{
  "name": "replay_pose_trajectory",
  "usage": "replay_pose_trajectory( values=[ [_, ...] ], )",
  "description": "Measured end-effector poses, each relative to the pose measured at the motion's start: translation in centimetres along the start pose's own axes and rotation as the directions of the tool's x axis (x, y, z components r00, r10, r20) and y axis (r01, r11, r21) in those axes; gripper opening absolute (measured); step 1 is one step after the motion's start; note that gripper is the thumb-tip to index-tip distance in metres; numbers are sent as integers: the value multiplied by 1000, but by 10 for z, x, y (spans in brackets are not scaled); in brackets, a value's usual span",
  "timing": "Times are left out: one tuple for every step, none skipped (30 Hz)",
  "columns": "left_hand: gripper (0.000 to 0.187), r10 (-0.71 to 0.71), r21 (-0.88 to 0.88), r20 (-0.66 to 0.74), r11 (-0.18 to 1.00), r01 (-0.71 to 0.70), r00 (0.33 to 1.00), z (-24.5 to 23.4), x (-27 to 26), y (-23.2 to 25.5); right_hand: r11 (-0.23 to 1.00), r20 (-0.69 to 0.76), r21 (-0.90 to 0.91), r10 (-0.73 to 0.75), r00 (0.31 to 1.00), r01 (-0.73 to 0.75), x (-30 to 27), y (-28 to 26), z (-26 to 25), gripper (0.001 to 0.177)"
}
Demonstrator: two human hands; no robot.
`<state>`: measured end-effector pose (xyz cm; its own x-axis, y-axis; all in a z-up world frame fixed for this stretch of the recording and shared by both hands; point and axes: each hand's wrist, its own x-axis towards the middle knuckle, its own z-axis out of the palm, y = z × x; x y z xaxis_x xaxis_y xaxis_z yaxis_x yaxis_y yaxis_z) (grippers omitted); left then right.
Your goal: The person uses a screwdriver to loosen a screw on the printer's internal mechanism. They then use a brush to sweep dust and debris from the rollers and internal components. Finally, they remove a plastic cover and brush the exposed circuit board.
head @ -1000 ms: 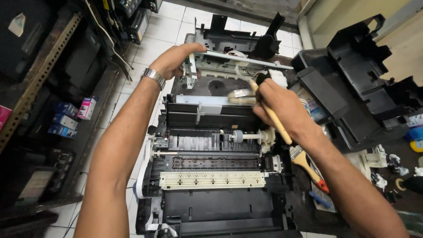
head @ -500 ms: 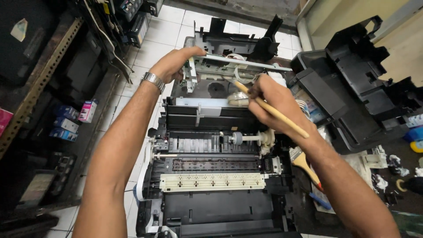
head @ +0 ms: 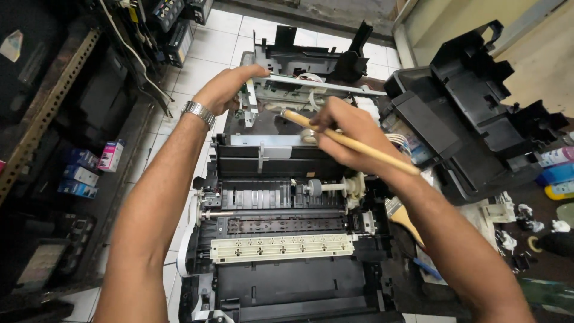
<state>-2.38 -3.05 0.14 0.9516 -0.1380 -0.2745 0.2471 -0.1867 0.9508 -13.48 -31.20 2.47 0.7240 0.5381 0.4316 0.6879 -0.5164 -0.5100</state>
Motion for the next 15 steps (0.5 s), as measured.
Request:
replay_pose_trajectory(
  values=[
    [104,-6,45,-17,999,7,1000,1,-4,4,1000,10,15,18,1000,-18,2,2,6,18],
    [104,-6,47,-13,999,6,1000,2,-4,3,1000,8,13,20,1000,-20,0,10,1,18],
    [103,-10,36,-19,999,10,1000,2,-4,3,993,18,-80,93,995,-91,-3,19,-5,19],
    [102,-14,25,-25,1000,14,1000,3,-4,2,972,22,-173,166,986,-160,-5,27,-11,20],
    [102,-12,22,-25,1000,13,1000,3,-11,7,971,24,-176,165,986,-159,-3,19,-19,20],
    [102,-21,29,-23,999,22,1000,4,-18,13,960,-1,-202,196,981,-192,-1,11,-26,15],
    [103,-31,35,-21,999,31,999,5,-25,18,948,-26,-226,226,974,-226,1,2,-33,11],
    [103,-30,32,-20,999,31,999,5,-27,20,947,-25,-228,226,974,-226,0,8,-31,11],
    [102,-31,33,-15,999,32,999,6,-30,23,949,-24,-203,240,970,-240,0,13,-30,12],
    [102,-32,34,-10,999,33,999,6,-33,26,951,-22,-178,255,967,-254,-1,19,-28,13],
    [102,-29,32,-13,999,29,999,5,-23,20,951,-21,-180,251,968,-250,1,13,-27,13],
    [102,-18,33,-16,999,18,1000,3,-13,14,952,-18,-178,250,968,-249,4,6,-27,13],
    [101,-10,38,-15,999,11,1000,2,-3,7,951,-16,-173,256,966,-255,5,0,-26,13],
    [101,-11,40,-13,999,12,1000,3,-3,6,951,-18,-172,258,966,-258,3,5,-27,13],
    [100,-14,39,-24,999,15,1000,2,-3,5,926,-6,-266,277,961,-268,2,9,-28,14]
  ],
)
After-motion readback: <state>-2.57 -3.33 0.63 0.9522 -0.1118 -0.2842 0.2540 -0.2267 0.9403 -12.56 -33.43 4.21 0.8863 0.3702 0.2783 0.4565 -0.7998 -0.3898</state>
